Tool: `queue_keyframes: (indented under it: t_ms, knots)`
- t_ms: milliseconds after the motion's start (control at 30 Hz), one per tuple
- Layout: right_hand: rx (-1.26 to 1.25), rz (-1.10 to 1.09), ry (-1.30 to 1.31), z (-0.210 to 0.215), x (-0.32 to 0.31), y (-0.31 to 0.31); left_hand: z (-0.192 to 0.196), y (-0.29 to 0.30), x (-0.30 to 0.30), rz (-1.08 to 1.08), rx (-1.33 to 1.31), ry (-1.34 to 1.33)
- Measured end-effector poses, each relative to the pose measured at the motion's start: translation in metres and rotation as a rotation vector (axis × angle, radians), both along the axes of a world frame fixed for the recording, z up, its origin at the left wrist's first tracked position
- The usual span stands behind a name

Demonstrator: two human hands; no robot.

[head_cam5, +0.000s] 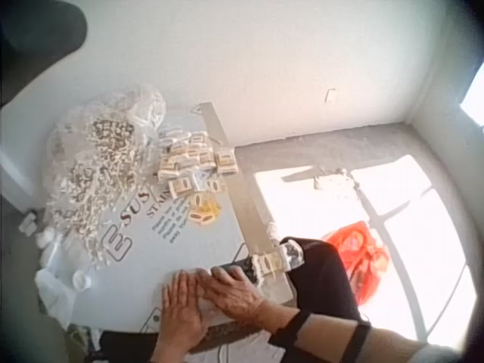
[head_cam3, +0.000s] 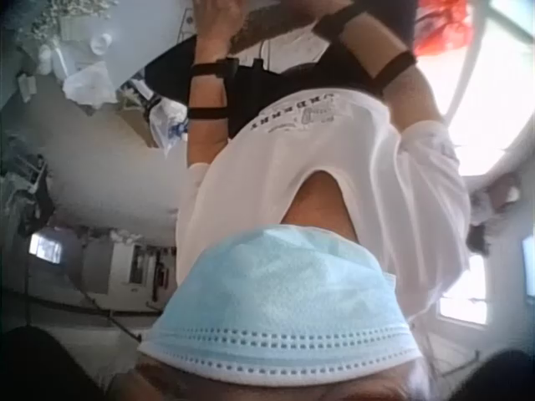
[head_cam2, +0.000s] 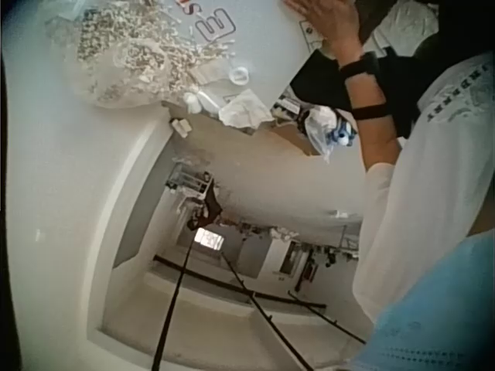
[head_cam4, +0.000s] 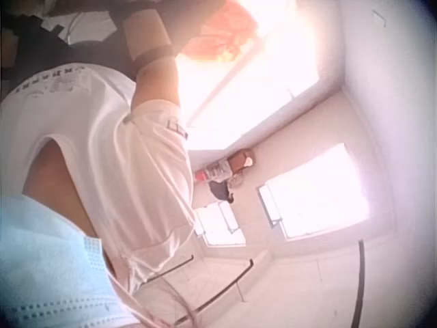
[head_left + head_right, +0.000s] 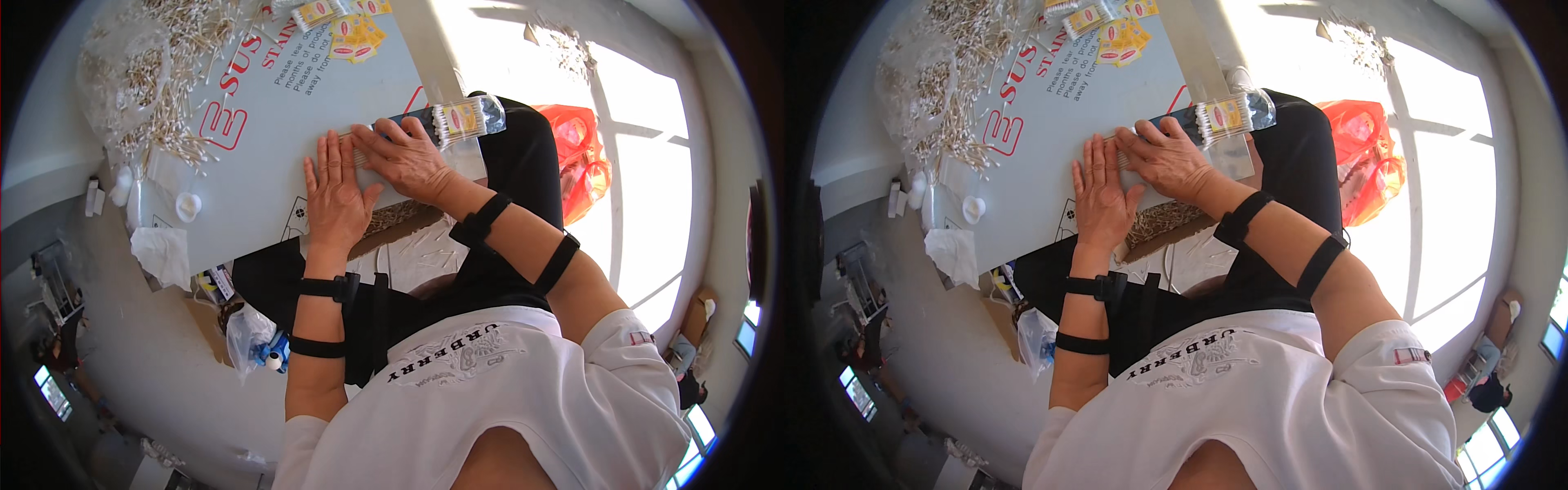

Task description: Packaging cotton swabs into small plastic bags.

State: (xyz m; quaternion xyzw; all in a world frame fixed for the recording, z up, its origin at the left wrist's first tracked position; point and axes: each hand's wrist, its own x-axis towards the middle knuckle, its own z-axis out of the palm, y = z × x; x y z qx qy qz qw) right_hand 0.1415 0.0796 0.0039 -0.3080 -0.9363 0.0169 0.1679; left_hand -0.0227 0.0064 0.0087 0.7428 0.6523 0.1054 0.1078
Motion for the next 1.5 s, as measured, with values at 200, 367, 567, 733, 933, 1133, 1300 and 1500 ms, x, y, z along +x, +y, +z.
queue_keyframes:
  t_ms: [200,367,567,733,933,1133,1300,1500]
  knots:
    - [-0.068,-0.304,0.133,0.023,0.036,0.013,0.000,-0.002,-0.001,0.012,-0.035,0.036]
    - [-0.068,-0.524,0.026,0.000,0.094,0.030,0.001,0.001,0.008,0.006,-0.023,0.011]
    - [-0.316,-0.425,0.185,-0.014,0.101,0.033,-0.001,0.009,0.037,0.017,-0.006,-0.005]
    - [-0.390,-0.421,0.316,-0.017,0.101,0.033,-0.002,0.019,0.067,0.013,-0.023,-0.020]
    - [-0.405,-0.417,0.338,-0.020,0.100,0.033,-0.001,0.030,0.095,-0.022,-0.039,-0.053]
    - [-0.426,-0.425,0.378,-0.023,0.101,0.032,-0.003,0.035,0.109,-0.031,-0.015,-0.089]
    - [-0.510,-0.606,0.769,-0.023,0.102,0.034,-0.008,0.048,0.096,0.176,0.280,-0.817]
    - [-1.324,-0.645,1.542,-0.047,0.103,0.047,-0.014,0.072,0.109,0.248,0.230,-1.263]
